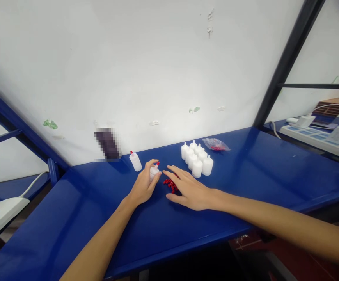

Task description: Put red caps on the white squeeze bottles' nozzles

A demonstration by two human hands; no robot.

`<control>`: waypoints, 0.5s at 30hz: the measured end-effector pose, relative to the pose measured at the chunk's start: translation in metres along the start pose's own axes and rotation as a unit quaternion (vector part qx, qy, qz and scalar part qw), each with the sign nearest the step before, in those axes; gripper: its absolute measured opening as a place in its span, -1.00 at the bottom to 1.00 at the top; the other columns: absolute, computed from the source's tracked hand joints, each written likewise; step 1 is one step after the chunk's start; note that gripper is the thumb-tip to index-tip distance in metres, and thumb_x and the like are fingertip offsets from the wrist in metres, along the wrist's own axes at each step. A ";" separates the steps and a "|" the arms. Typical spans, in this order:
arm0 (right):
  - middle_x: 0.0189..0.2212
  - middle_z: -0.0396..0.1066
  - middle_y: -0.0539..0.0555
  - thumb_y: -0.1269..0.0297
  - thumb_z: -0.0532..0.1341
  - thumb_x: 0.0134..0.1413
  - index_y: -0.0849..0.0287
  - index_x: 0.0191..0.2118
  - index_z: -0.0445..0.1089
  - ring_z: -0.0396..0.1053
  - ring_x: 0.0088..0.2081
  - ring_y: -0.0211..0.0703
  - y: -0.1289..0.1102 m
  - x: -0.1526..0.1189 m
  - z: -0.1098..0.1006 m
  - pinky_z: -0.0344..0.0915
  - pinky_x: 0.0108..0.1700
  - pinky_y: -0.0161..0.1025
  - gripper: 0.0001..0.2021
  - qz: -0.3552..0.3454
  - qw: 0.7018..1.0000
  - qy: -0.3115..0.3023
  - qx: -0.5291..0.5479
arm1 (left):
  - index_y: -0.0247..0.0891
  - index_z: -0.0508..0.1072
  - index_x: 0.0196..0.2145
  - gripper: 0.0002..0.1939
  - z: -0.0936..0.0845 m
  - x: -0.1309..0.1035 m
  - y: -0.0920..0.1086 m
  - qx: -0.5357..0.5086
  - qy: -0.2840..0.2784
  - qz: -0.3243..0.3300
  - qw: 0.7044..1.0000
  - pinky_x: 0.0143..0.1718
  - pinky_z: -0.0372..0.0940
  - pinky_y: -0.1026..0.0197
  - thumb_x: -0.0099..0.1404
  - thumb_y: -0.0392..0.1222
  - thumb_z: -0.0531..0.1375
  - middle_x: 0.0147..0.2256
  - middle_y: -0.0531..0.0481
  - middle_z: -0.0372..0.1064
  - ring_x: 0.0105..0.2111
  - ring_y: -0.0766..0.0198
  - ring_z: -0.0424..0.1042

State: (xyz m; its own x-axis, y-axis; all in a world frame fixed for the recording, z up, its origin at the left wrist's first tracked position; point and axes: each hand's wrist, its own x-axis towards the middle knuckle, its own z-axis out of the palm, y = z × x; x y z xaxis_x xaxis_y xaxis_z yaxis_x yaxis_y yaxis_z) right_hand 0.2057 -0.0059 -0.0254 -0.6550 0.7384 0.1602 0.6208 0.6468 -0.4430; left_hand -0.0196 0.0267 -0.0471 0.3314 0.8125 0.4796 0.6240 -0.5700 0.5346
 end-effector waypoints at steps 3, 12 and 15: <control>0.41 -0.19 0.31 -0.18 0.11 0.19 0.21 0.41 -0.10 -0.32 0.41 0.26 0.004 0.018 0.007 -0.16 0.35 0.22 -0.17 0.035 0.999 -0.012 0.015 | -0.19 0.14 0.19 -0.59 -0.002 0.000 0.001 -0.005 0.025 -0.016 1.000 -0.14 0.32 0.15 0.45 -0.07 0.03 -0.10 -0.09 0.36 -0.24 0.21 0.43; 0.39 -0.11 0.31 -0.03 0.11 0.26 0.20 0.39 -0.02 -0.25 0.41 0.24 0.004 0.031 0.017 -0.07 0.34 0.18 -0.30 0.023 0.999 -0.033 0.030 | -0.25 0.38 -0.07 -0.71 -0.005 0.005 0.009 -0.018 0.107 -0.087 0.990 -0.44 0.26 0.30 0.38 -0.03 0.09 -0.37 0.05 0.42 -0.51 0.34 0.35; 0.33 0.02 0.34 0.06 0.08 0.30 0.23 0.31 0.14 -0.12 0.38 0.23 0.004 0.037 0.022 0.04 0.30 0.14 -0.44 0.012 1.000 -0.010 0.016 | -0.25 0.41 -0.15 -0.74 -0.009 0.006 0.012 -0.011 0.127 -0.096 0.987 -0.48 0.24 0.32 0.36 -0.02 0.09 -0.42 0.07 0.42 -0.53 0.34 0.35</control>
State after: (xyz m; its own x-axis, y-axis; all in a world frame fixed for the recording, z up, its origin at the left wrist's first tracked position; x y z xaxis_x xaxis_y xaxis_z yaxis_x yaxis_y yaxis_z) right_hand 0.1747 0.0199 -0.0406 -0.6490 0.7492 0.1323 0.6224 0.6229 -0.4739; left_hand -0.0161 0.0236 -0.0315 0.0195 0.8507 0.5253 0.6421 -0.4134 0.6456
